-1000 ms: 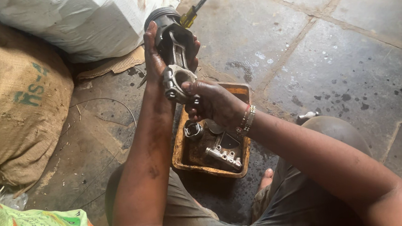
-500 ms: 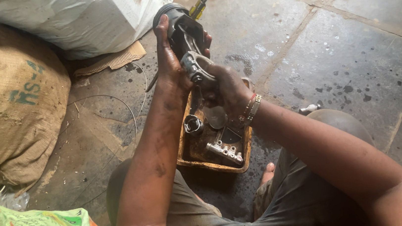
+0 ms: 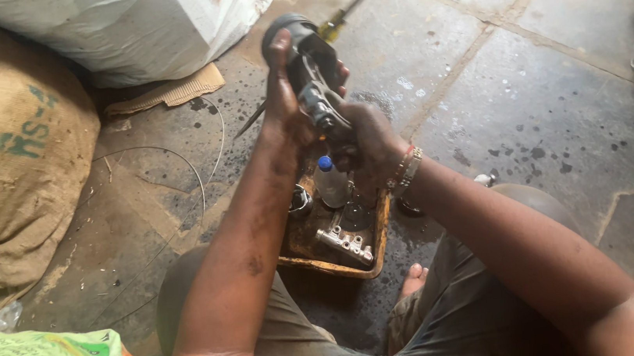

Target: The person sits on the floor and uses a screwdriver to scrape and clean a metal engine cylinder head and a piston. They work over a plastic tray containing other parts and a bottle of liquid.

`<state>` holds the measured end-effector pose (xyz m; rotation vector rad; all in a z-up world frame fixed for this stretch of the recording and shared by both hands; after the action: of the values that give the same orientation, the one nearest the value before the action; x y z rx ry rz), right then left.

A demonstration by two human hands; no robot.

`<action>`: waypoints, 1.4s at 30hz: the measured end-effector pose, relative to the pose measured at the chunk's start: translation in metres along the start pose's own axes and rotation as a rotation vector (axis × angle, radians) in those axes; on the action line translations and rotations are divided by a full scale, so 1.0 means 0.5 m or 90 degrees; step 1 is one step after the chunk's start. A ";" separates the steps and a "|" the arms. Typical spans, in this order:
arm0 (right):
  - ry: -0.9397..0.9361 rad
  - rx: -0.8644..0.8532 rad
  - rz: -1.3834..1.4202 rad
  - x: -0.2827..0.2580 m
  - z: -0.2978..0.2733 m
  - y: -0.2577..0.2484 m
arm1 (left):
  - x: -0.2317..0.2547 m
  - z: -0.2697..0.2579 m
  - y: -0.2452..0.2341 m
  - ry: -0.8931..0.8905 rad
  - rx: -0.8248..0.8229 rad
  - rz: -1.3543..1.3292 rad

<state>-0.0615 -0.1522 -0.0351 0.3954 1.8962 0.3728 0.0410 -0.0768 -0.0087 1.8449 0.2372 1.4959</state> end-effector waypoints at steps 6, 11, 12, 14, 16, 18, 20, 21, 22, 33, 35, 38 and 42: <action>-0.048 -0.100 -0.043 0.025 0.057 -0.043 | 0.051 -0.033 0.000 0.186 0.037 0.120; -0.118 -0.337 0.076 0.005 0.045 -0.035 | 0.128 -0.087 0.063 0.428 -0.110 0.232; -0.123 -0.374 0.104 0.001 0.035 -0.033 | 0.134 -0.092 0.073 0.436 -0.112 0.245; -0.176 -0.283 -0.038 0.005 0.031 -0.044 | 0.145 -0.108 0.099 0.460 -0.125 0.274; -0.223 -0.170 -0.201 0.006 0.030 -0.055 | 0.148 -0.132 0.124 0.491 -0.148 0.307; -0.251 -0.031 -0.381 0.011 0.034 -0.071 | 0.146 -0.146 0.140 0.483 -0.189 0.306; -0.284 -0.057 -0.333 0.017 0.039 -0.063 | 0.141 -0.155 0.144 0.480 -0.210 0.321; -0.299 -0.069 -0.308 0.020 0.040 -0.062 | 0.140 -0.158 0.142 0.482 -0.210 0.338; -0.303 -0.084 -0.282 0.020 0.042 -0.063 | 0.139 -0.158 0.140 0.484 -0.211 0.355; -0.428 -0.074 -0.294 -0.026 -0.002 -0.024 | 0.138 -0.164 0.136 0.465 -0.233 0.330; -0.390 -0.011 -0.397 -0.017 -0.006 -0.023 | 0.134 -0.164 0.134 0.450 -0.238 0.302; -0.381 -0.030 -0.343 -0.018 -0.012 -0.008 | 0.135 -0.163 0.131 0.436 -0.241 0.275; -0.366 -0.043 -0.290 -0.021 -0.012 -0.004 | 0.136 -0.160 0.138 0.467 -0.251 0.306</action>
<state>-0.0636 -0.1589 -0.0254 0.0070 1.3495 0.0082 -0.0314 -0.0540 0.0915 1.0186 -0.1721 2.3222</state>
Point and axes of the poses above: each hand's wrist, its own z-axis towards the middle knuckle, its own y-axis out of the palm, x = y × z, the point moved 7 cm from there along z, towards the middle knuckle, and after that the axes turned 4 degrees about x, right-handed, at the moved point
